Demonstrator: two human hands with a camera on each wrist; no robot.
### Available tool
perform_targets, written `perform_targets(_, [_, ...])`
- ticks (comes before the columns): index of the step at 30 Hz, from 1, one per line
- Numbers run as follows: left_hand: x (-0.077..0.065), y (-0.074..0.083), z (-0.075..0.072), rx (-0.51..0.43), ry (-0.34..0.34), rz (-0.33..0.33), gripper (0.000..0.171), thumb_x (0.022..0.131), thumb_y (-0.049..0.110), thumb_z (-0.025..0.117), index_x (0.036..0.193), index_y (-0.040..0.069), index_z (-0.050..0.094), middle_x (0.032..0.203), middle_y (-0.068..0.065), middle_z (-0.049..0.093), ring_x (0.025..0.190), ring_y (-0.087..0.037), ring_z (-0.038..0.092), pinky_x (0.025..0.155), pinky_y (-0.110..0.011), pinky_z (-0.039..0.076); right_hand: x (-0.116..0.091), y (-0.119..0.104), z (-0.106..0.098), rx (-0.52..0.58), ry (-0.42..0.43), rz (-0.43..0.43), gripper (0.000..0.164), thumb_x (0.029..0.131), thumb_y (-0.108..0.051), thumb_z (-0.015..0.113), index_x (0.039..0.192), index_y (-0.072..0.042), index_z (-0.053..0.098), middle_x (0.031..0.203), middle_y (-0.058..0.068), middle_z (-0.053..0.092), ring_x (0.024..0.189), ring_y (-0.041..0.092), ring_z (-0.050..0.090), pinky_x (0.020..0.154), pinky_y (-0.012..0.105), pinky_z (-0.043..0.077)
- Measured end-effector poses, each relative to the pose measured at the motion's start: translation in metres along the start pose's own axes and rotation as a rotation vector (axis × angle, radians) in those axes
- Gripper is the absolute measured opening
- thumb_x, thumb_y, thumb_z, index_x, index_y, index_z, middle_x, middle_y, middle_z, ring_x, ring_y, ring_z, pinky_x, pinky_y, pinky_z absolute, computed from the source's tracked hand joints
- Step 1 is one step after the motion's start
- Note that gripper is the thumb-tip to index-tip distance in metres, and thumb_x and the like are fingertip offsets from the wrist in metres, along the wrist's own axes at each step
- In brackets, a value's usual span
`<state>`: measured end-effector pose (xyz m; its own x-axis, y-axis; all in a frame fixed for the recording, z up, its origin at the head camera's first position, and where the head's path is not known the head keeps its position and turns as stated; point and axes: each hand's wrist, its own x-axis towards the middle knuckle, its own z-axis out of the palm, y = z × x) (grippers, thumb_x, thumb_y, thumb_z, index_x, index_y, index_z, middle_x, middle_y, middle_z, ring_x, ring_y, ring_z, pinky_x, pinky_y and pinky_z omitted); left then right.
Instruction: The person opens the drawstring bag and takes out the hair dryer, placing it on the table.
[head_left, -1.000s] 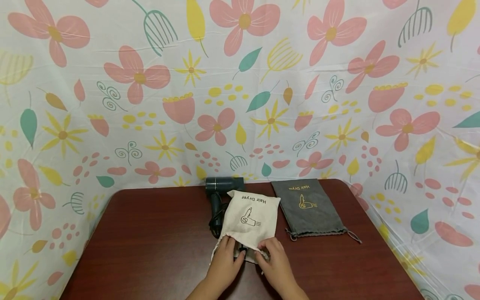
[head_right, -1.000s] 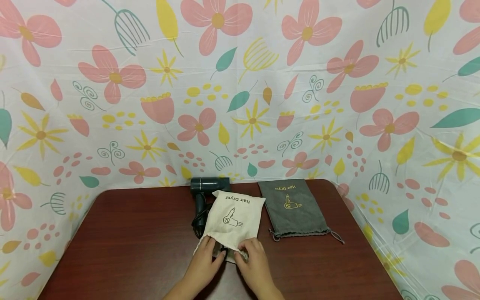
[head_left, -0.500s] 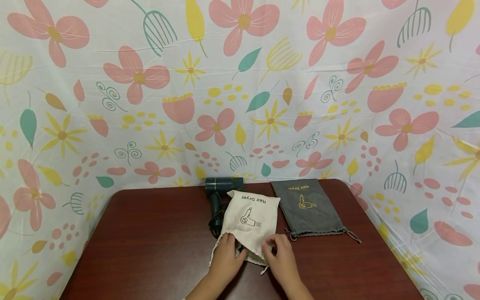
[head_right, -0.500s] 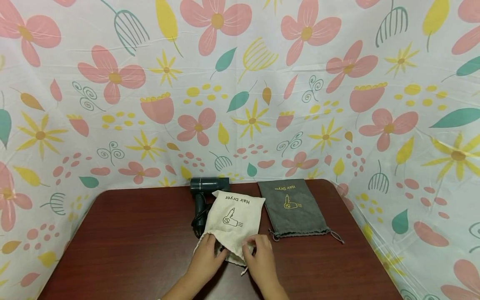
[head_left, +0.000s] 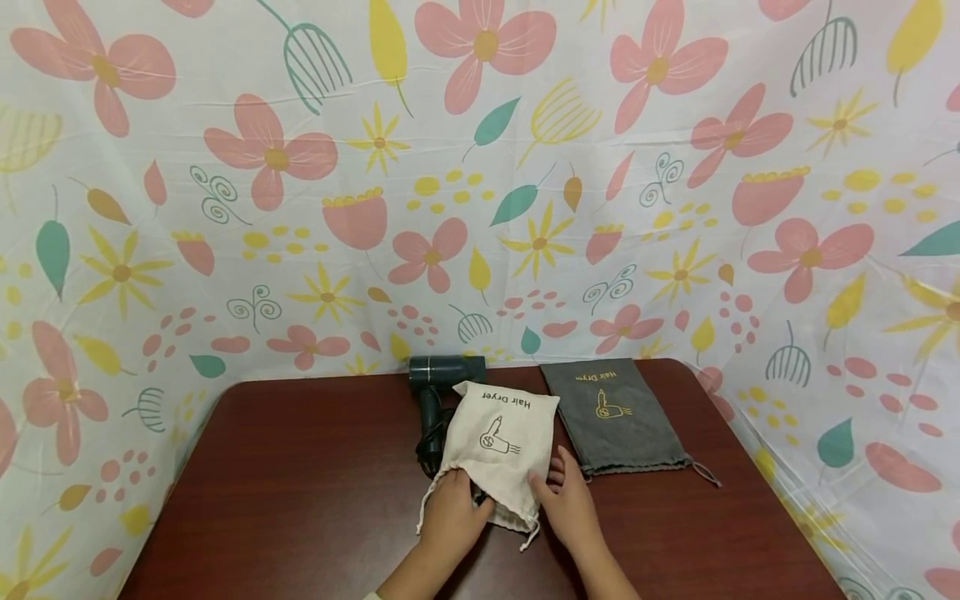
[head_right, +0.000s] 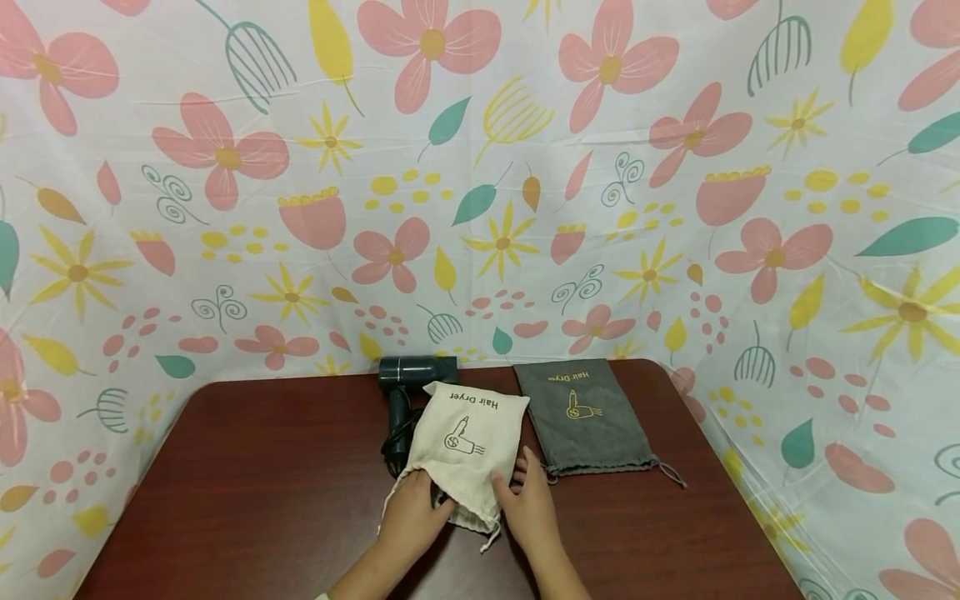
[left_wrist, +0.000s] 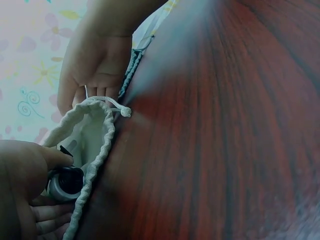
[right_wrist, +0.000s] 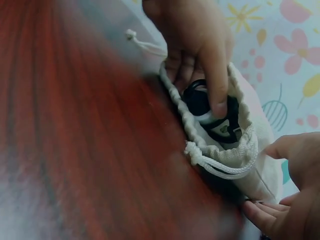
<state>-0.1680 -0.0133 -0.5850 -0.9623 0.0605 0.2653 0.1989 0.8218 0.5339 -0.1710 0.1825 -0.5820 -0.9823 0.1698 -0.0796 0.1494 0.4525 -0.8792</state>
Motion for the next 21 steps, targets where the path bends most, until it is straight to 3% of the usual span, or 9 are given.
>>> perform_targets(7, [0.001, -0.003, 0.002, -0.056, 0.002, -0.021, 0.036, 0.076, 0.032, 0.081, 0.099, 0.007, 0.068, 0.091, -0.009, 0.072, 0.089, -0.028, 0.069, 0.073, -0.044, 0.055, 0.005, -0.003, 0.0, 0.1, -0.021, 0.06, 0.08, 0.099, -0.043, 0.062, 0.157, 0.0, 0.026, 0.148, 0.027, 0.049, 0.131, 0.04, 0.054, 0.101, 0.05, 0.051])
perform_targets(13, [0.001, -0.006, 0.003, -0.086, 0.001, -0.038, 0.033, 0.075, 0.03, 0.081, 0.095, 0.008, 0.067, 0.088, -0.007, 0.07, 0.084, -0.026, 0.068, 0.069, -0.042, 0.053, 0.009, -0.006, 0.001, 0.246, -0.047, 0.083, 0.078, 0.103, -0.042, 0.056, 0.158, 0.003, 0.022, 0.153, 0.03, 0.041, 0.139, 0.043, 0.046, 0.111, 0.056, 0.041])
perform_targets(21, [-0.001, -0.006, 0.002, -0.125, -0.006, -0.061, 0.038, 0.076, 0.029, 0.082, 0.103, 0.005, 0.068, 0.096, -0.009, 0.071, 0.09, -0.027, 0.069, 0.075, -0.043, 0.056, 0.018, 0.0, 0.006, 0.316, -0.036, 0.09, 0.072, 0.105, -0.038, 0.052, 0.156, 0.004, 0.025, 0.152, 0.03, 0.044, 0.14, 0.041, 0.045, 0.114, 0.055, 0.038])
